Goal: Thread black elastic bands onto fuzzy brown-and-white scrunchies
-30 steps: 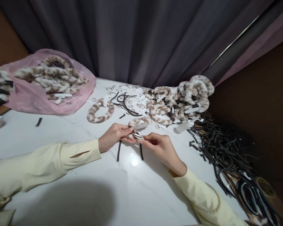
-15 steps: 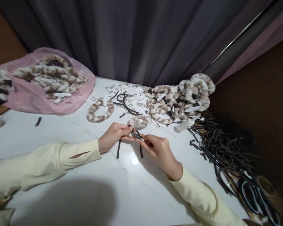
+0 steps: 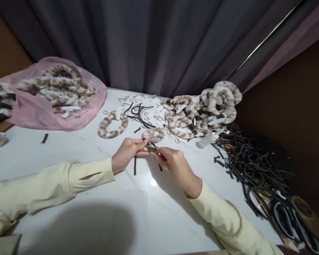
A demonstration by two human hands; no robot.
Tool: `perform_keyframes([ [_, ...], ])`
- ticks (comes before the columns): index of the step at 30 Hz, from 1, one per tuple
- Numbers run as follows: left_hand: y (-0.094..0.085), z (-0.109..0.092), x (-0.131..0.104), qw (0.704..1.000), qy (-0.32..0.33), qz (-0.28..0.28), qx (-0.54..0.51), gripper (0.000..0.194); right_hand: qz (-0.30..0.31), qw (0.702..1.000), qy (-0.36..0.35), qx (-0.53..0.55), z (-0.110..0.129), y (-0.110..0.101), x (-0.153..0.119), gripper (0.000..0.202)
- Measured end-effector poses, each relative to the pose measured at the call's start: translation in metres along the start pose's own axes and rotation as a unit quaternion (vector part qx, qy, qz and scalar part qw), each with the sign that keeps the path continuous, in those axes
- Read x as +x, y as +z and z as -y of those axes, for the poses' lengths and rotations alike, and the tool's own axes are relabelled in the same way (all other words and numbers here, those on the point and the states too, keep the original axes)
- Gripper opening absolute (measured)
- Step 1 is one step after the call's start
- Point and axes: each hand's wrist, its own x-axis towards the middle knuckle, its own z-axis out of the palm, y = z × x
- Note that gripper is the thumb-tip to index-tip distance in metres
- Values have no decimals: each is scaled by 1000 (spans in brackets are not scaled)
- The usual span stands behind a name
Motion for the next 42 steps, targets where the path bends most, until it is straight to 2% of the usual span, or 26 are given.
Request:
perform_keyframes([
  [10,6,-2,-1,999,6,-45,-28,32,-90,990,90,68,4,15,3,29],
  [19,4,-2,0,1000,14,-20,9,39,-63,988,126,55,9,6,-1,24],
  [30,4,-4,0,1000,3,-28,6,41,-60,987,131,70,9,-3,-4,32],
  [38,3,-4,-1,1000,6,2,15,42,-100,994,51,16,1,-4,-5,25],
  [42,3,-3,-1,1000,8,12,19,40,-105,994,34,4,1,-2,-6,26],
])
